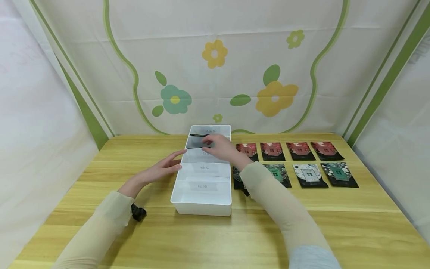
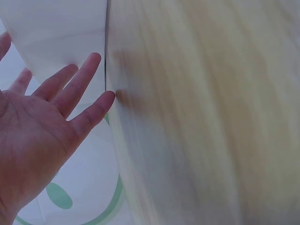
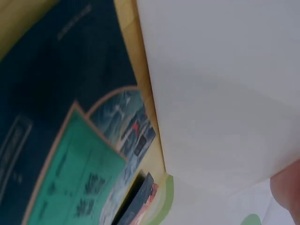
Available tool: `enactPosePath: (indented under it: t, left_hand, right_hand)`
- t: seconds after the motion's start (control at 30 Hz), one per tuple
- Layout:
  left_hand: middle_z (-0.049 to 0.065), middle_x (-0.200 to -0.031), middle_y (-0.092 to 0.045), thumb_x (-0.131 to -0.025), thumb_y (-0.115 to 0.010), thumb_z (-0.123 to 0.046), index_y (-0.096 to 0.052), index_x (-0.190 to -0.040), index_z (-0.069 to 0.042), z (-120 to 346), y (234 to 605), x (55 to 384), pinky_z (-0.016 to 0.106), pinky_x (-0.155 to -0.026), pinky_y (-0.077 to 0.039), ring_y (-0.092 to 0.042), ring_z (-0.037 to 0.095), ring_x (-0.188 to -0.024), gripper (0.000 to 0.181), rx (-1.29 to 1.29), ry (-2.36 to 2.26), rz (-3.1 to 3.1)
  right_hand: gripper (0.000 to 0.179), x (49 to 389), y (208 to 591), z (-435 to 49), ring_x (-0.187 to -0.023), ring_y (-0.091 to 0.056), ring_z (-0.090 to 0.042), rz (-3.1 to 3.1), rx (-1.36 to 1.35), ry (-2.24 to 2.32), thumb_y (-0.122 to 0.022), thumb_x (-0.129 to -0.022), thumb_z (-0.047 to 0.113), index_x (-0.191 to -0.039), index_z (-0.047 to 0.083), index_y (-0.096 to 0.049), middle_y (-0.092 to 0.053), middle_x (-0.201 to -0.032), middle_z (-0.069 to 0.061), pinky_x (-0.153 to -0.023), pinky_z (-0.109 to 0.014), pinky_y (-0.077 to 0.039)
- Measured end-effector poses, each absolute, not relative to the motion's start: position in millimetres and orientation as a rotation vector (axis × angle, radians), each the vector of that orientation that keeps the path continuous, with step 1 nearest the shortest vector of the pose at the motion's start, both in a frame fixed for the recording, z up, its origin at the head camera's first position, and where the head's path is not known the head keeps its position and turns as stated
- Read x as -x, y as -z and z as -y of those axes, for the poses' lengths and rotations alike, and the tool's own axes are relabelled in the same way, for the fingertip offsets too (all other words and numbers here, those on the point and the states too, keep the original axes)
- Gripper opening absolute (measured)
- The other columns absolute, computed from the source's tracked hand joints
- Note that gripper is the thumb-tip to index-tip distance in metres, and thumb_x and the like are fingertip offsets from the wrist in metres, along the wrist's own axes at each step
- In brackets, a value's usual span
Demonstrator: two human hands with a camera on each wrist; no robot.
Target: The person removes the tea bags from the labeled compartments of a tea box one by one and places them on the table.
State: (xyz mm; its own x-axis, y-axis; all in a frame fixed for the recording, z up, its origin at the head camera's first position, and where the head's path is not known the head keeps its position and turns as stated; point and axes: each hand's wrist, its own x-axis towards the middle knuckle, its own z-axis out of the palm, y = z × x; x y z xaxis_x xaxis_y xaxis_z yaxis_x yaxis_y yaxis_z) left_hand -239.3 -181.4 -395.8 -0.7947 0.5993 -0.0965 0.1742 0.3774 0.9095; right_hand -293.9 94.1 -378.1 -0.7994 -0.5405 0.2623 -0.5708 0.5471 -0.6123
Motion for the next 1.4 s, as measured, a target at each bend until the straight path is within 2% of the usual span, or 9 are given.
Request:
enactPosePath:
  t: [0.37,0.8,1.13,1.4]
  left_hand:
    - [0.015,-0.16,-0.014,-0.103,-0.05,-0.024,-0.019,-0.156,-0.018,180.8,397.9,241.2,0.055,-0.111,-0.023,-0.023,0.036,-0.142,0.062,-0.733,-1.422,-2.206]
    - [0.012,-0.16,-0.016,-0.103,-0.05,-0.022,-0.02,-0.156,-0.019,181.0,399.4,241.1,0.054,-0.111,-0.023,-0.024,0.036,-0.142,0.061,-0.727,-1.439,-2.192]
    - [0.014,-0.159,-0.017,-0.103,-0.051,-0.025,-0.02,-0.156,-0.02,181.4,396.9,238.8,0.054,-0.111,-0.023,-0.025,0.036,-0.142,0.062,-0.705,-1.413,-2.224]
    - [0.007,-0.16,-0.017,-0.102,-0.052,-0.027,-0.021,-0.156,-0.022,179.9,396.3,240.3,0.052,-0.111,-0.024,-0.026,0.033,-0.142,0.062,-0.688,-1.416,-2.22]
  right_hand:
    - [0.014,295.0,381.0,-90.9,-0.094,-0.063,-0.016,2.806,-0.899,-1.079,-0.069,-0.093,0.015,-0.106,0.01,-0.072,-0.068,-0.103,-0.002,-0.086,-0.036,-0.05]
    - [0.009,291.8,382.3,-91.2,-0.087,-0.063,-0.017,2.71,-0.862,-1.172,-0.068,-0.092,0.01,-0.098,0.008,-0.074,-0.07,-0.095,-0.004,-0.081,-0.035,-0.051]
    - [0.009,289.0,382.6,-90.2,-0.089,-0.063,-0.019,2.664,-0.779,-1.223,-0.067,-0.093,0.008,-0.098,0.007,-0.073,-0.07,-0.097,-0.005,-0.081,-0.036,-0.051]
    - [0.01,287.9,381.4,-93.1,-0.086,-0.063,-0.018,2.567,-0.74,-1.262,-0.068,-0.092,0.009,-0.099,0.007,-0.074,-0.07,-0.097,-0.004,-0.079,-0.035,-0.052]
